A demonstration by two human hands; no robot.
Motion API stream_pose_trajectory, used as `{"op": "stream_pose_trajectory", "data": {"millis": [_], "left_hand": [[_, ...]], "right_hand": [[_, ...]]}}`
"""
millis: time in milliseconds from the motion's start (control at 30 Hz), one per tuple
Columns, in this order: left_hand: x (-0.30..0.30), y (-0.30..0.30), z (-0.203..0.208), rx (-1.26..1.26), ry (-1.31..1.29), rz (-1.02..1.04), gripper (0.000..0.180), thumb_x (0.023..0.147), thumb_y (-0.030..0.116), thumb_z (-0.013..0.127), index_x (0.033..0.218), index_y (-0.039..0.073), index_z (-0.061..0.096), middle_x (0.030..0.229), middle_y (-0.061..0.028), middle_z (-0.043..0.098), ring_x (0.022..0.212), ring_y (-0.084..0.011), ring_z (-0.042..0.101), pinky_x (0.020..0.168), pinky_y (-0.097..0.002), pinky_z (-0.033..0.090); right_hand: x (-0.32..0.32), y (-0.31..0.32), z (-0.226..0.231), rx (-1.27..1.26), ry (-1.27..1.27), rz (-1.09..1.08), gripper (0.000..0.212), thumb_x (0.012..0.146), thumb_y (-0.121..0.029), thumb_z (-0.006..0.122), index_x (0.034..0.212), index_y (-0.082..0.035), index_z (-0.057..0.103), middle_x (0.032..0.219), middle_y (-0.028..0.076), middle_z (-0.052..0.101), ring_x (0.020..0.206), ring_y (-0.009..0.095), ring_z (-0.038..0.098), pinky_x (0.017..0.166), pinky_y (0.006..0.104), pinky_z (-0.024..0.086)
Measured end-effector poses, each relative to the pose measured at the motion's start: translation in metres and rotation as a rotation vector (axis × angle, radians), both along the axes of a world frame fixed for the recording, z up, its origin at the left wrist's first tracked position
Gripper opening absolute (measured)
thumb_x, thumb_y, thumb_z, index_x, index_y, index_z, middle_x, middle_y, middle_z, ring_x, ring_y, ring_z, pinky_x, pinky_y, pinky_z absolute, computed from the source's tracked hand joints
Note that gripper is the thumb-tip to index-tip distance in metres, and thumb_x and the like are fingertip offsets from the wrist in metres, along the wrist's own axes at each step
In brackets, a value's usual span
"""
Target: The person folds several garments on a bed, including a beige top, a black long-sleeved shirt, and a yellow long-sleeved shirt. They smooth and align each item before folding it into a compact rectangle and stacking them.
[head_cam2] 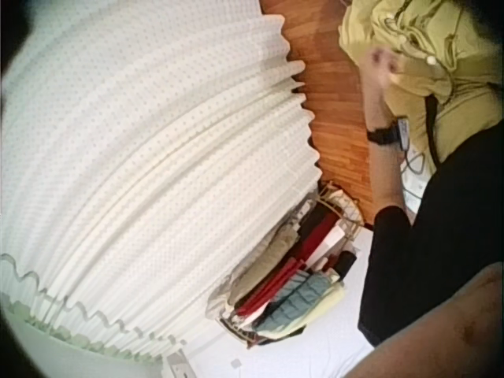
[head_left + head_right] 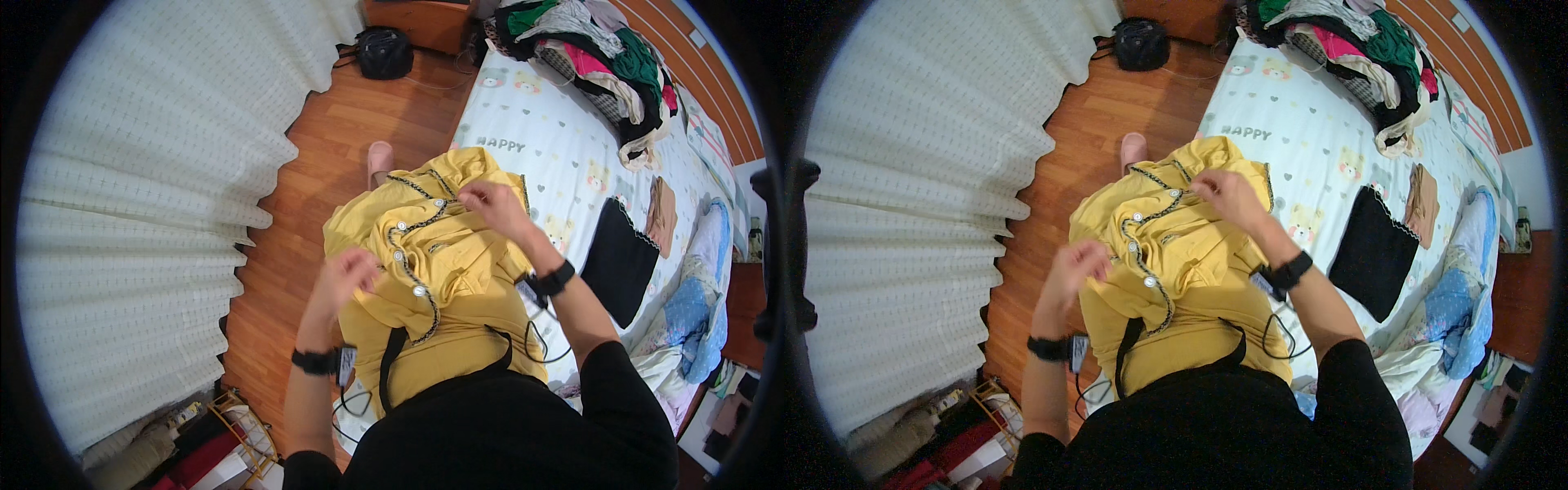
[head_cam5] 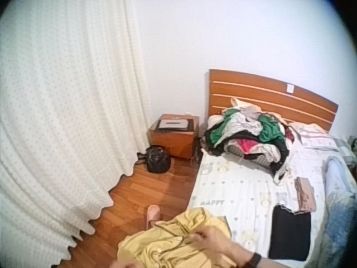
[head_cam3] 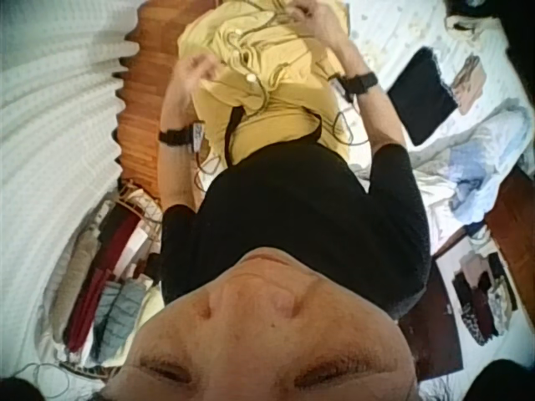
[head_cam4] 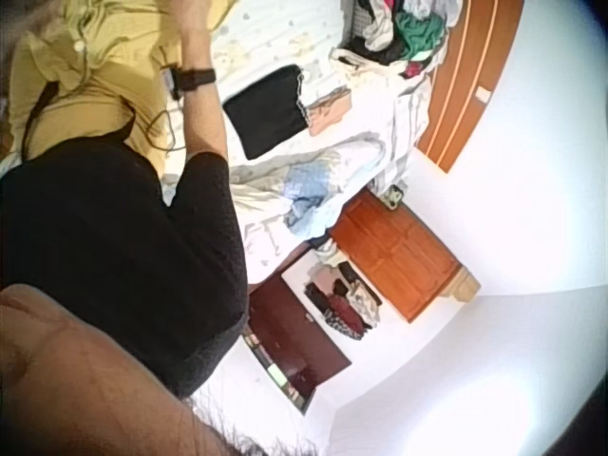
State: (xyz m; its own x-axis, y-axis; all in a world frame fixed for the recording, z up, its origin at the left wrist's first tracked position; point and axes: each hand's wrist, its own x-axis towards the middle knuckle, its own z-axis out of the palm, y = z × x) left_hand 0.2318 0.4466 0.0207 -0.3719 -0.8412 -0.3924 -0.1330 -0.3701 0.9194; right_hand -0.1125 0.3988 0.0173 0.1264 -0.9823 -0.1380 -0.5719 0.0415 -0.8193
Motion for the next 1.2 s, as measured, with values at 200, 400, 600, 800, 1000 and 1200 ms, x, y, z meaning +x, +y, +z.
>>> {"op": "stream_pose_trajectory", "data": {"millis": [200,400,600,800,1000,1200], "left_hand": [[0.011,-0.117,-0.092,-0.493,-0.628,0.16,0.028,0.095,0.022,0.066,0.109,-0.002,0.069,0.1,-0.0116,0.073,0.091,-0.0216,0.07,0.083,-0.0318,0.054],[-0.001,-0.141,-0.138,-0.323,-0.92,-0.098,0.034,0.084,0.028,0.078,0.108,0.004,0.074,0.099,-0.0158,0.076,0.091,-0.0263,0.072,0.082,-0.0346,0.054],[0.022,-0.164,-0.128,-0.48,-0.563,0.181,0.009,0.086,0.012,0.071,0.091,0.004,0.07,0.077,-0.0056,0.065,0.072,-0.0202,0.06,0.07,-0.03,0.047],[0.023,-0.173,-0.075,-0.128,-0.049,0.3,0.012,0.093,0.012,0.061,0.082,0.007,0.061,0.076,0.0064,0.052,0.075,-0.0043,0.046,0.068,-0.0221,0.041],[0.014,-0.161,0.016,-0.095,-0.23,-0.01,0.021,0.098,0.024,0.065,0.097,0.003,0.068,0.086,0.0012,0.065,0.083,-0.0068,0.057,0.075,-0.0241,0.047],[0.022,-0.131,0.096,-0.461,-0.469,-0.462,0.018,0.093,0.016,0.07,0.102,0.0,0.068,0.089,-0.0005,0.069,0.084,-0.0099,0.061,0.077,-0.0284,0.051]], "right_hand": [[0.012,-0.056,-0.074,0.125,0.496,0.157,0.039,0.092,-0.039,0.067,0.107,-0.003,0.071,0.104,0.018,0.073,0.098,0.037,0.069,0.087,0.0445,0.054],[0.007,-0.074,-0.09,0.156,0.592,0.122,0.029,0.083,-0.023,0.067,0.102,0.0,0.07,0.108,0.022,0.07,0.102,0.039,0.067,0.09,0.0459,0.054],[-0.071,-0.097,-0.069,-0.142,0.138,-0.282,0.023,0.087,-0.016,0.063,0.099,0.004,0.064,0.099,0.015,0.068,0.091,0.029,0.067,0.081,0.0407,0.054],[-0.079,-0.103,-0.024,-0.072,-0.635,-0.332,0.01,0.097,-0.011,0.052,0.102,-0.003,0.049,0.088,-0.002,0.052,0.086,0.009,0.048,0.081,0.0237,0.04],[-0.056,-0.095,0.056,-0.355,-0.349,-0.168,0.012,0.104,-0.016,0.048,0.11,-0.006,0.046,0.092,-0.002,0.047,0.085,0.008,0.044,0.08,0.0243,0.041],[-0.042,-0.073,0.155,-0.456,-0.117,0.104,0.027,0.102,-0.027,0.057,0.111,-0.003,0.049,0.089,0.014,0.064,0.08,0.024,0.061,0.077,0.0342,0.049]]}}
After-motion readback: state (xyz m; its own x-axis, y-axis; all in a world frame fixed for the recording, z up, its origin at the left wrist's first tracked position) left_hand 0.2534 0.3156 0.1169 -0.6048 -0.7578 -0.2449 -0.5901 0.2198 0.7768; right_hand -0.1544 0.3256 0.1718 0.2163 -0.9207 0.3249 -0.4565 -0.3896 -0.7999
